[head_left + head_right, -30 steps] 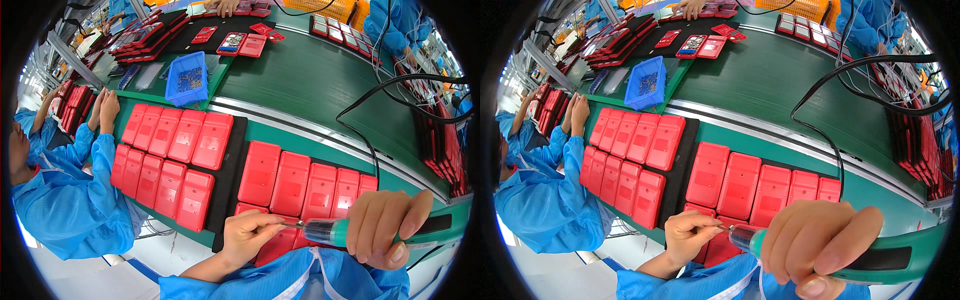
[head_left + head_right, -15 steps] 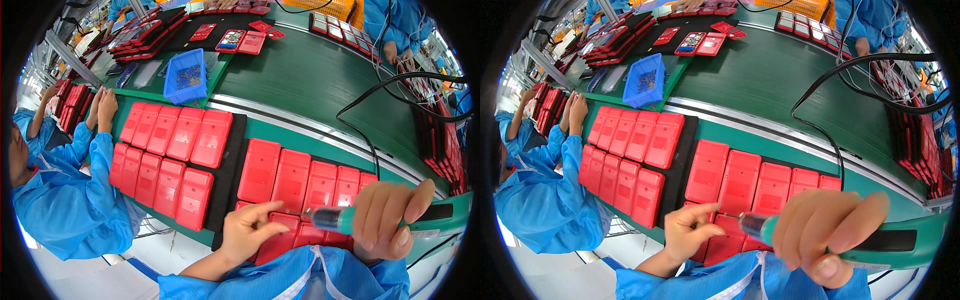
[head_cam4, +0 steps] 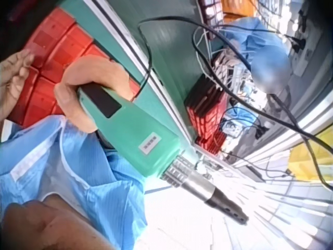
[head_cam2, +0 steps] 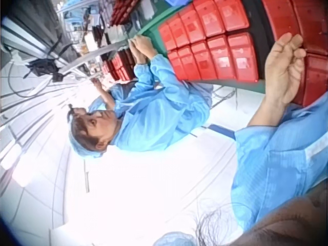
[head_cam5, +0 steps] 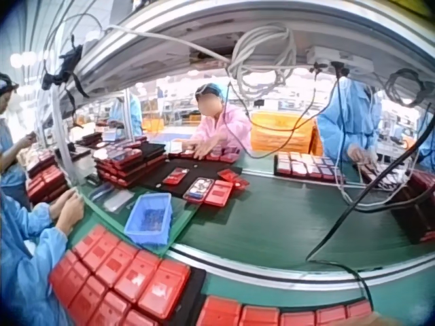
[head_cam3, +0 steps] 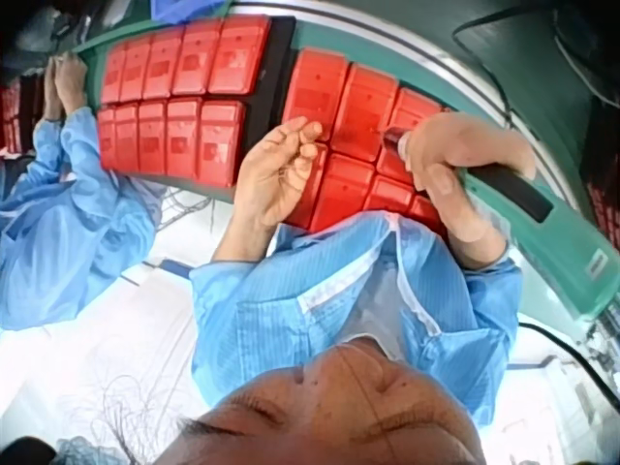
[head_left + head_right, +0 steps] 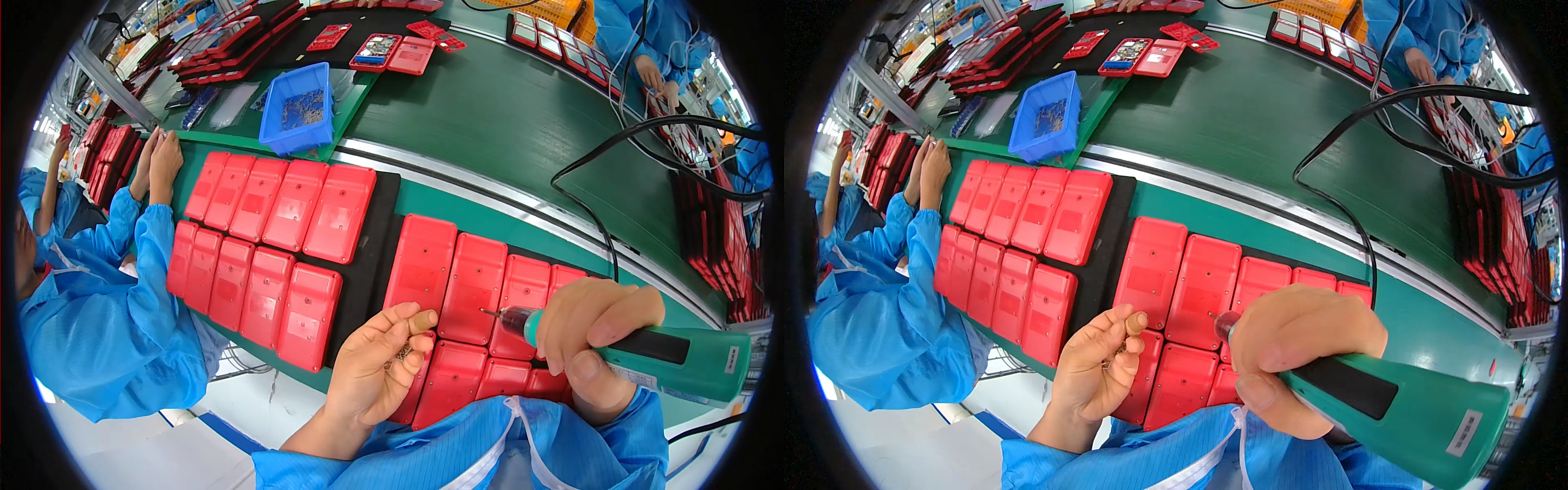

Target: The person fastens screws into red electronic enclosures using an electric screwdriver on a factory assembly line.

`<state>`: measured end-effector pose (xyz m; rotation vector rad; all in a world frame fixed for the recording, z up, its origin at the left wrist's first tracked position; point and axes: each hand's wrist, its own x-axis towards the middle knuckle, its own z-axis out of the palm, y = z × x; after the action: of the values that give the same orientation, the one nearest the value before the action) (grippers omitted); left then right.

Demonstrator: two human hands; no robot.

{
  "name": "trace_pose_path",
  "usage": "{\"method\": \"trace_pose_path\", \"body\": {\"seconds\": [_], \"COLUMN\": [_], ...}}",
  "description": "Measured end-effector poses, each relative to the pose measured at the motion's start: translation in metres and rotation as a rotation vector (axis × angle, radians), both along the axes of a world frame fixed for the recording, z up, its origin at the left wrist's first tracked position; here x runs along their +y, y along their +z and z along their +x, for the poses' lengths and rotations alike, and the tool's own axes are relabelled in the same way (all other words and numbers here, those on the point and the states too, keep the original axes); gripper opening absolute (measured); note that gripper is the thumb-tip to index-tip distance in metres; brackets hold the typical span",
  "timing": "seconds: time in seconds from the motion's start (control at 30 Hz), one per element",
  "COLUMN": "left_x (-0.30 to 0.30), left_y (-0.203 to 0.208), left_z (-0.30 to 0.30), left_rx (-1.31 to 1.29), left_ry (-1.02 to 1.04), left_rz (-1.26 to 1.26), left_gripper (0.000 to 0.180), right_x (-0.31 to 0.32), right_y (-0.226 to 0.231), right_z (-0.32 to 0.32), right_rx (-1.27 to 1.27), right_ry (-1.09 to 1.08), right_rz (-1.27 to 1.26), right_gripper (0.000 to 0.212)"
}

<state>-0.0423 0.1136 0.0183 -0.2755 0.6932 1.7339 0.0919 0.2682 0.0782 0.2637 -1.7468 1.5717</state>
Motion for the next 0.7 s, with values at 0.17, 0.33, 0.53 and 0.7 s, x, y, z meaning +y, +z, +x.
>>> {"method": "trace_pose_path", "body": {"seconds": [0.17, 0.33, 0.53, 0.7], "left_x": [-0.007, -0.012, -0.006, 0.003], "left_y": [-0.007, -0.019, -0.020, -0.007], "left_z": [-0.001, 0.001, 0.003, 0.004], "left_rx": [-0.036, 0.045, 0.069, 0.093], "left_ry": [-0.050, -0.122, -0.117, -0.125], "left_rz": [0.144, 0.238, 0.287, 0.075], "left_gripper": [0.020, 0.025, 0.024, 0.023], "right_x": [0.000, -0.003, -0.008, -0.004], "right_y": [-0.001, -0.005, -0.006, -0.007], "right_z": [0.000, 0.000, 0.000, -0.012], "right_rx": [-0.030, -0.110, -0.100, -0.161], "right_ry": [0.009, -0.074, -0.171, -0.114], "right_rz": [-0.017, -0.085, -0.121, -0.086], "right_gripper": [0.034, 0.031, 0.029, 0.025]}}
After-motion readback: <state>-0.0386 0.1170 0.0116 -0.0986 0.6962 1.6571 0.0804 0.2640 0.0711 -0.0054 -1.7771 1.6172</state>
